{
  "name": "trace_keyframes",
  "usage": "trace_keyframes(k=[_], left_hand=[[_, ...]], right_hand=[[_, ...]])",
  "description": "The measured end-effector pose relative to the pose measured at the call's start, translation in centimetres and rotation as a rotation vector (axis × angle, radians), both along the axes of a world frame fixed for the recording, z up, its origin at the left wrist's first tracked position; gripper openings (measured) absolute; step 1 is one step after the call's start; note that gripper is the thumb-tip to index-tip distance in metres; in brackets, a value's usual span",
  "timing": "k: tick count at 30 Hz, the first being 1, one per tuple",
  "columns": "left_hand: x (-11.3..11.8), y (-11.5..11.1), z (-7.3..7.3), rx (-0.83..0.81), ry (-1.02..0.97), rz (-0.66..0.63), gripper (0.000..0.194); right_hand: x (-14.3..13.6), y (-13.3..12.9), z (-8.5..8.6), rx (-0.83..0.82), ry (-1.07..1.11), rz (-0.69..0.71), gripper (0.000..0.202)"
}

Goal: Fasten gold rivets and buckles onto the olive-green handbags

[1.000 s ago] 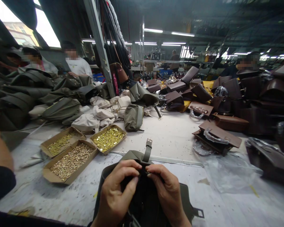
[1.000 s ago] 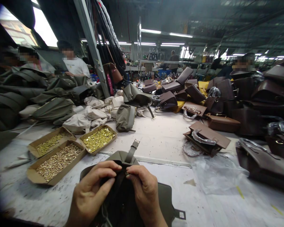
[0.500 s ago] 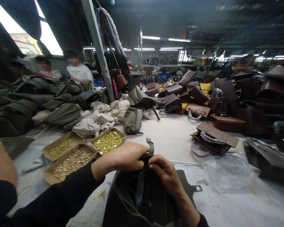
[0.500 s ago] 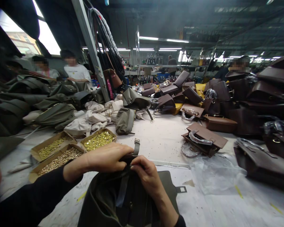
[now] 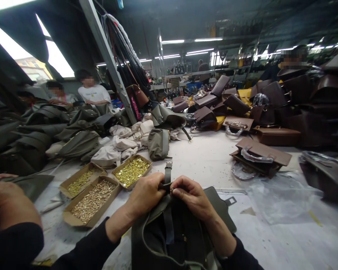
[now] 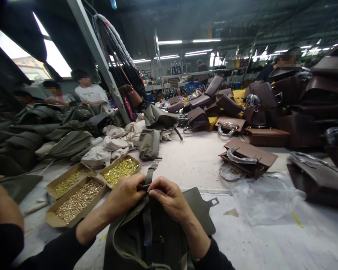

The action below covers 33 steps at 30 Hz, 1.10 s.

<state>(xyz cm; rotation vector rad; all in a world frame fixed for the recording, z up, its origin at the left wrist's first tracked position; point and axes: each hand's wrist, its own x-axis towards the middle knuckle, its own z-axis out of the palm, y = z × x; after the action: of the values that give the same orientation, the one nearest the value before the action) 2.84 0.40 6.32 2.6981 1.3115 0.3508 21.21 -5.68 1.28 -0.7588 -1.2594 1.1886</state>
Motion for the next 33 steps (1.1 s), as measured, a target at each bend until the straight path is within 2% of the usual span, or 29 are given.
trace_keyframes(k=[2, 5, 10, 13, 15, 17, 20, 24, 29, 33], left_hand=[[-0.7, -0.2, -0.7, 0.057, -0.034, -0.038, 0.01], [-1.6, -0.1, -1.1, 0.103, -0.116, -0.198, 0.007], [-2.1, 0.8, -0.7, 0.075, -0.152, -0.4, 0.018], [-1.8, 0.9, -0.5, 0.04, -0.134, -0.456, 0.02], [-1.5, 0.8, -0.4, 0.019, -0.122, -0.404, 0.018], [-1.1, 0.5, -0.2, -0.016, -0.136, -0.3, 0.027], [-0.8, 0.0, 0.0, -0.11, -0.179, -0.176, 0.037], [-0.6, -0.1, 0.2, -0.196, -0.229, -0.059, 0.038], [-1.2, -0.2, -0.5, -0.304, -0.359, 0.066, 0.043], [-1.8, -1.5, -1.4, -0.361, -0.467, 0.161, 0.043]], right_hand=[[-0.3, -0.2, 0.1, 0.018, -0.022, -0.007, 0.023], [-0.6, -0.5, 0.2, 0.047, -0.07, -0.024, 0.024], [-0.3, -0.6, -0.2, 0.047, -0.047, -0.072, 0.029], [0.2, -0.6, -0.6, 0.043, 0.043, -0.085, 0.026], [0.3, -0.5, -0.7, 0.066, 0.087, -0.078, 0.021], [0.2, -0.5, -0.8, 0.112, 0.064, -0.084, 0.018], [-0.3, -0.6, -0.9, 0.18, -0.076, -0.128, 0.02], [-1.1, -0.8, -1.3, 0.235, -0.249, -0.188, 0.019], [-1.6, -0.9, -1.8, 0.276, -0.355, -0.198, 0.013], [-2.3, -0.8, -1.9, 0.272, -0.375, -0.193, 0.007]])
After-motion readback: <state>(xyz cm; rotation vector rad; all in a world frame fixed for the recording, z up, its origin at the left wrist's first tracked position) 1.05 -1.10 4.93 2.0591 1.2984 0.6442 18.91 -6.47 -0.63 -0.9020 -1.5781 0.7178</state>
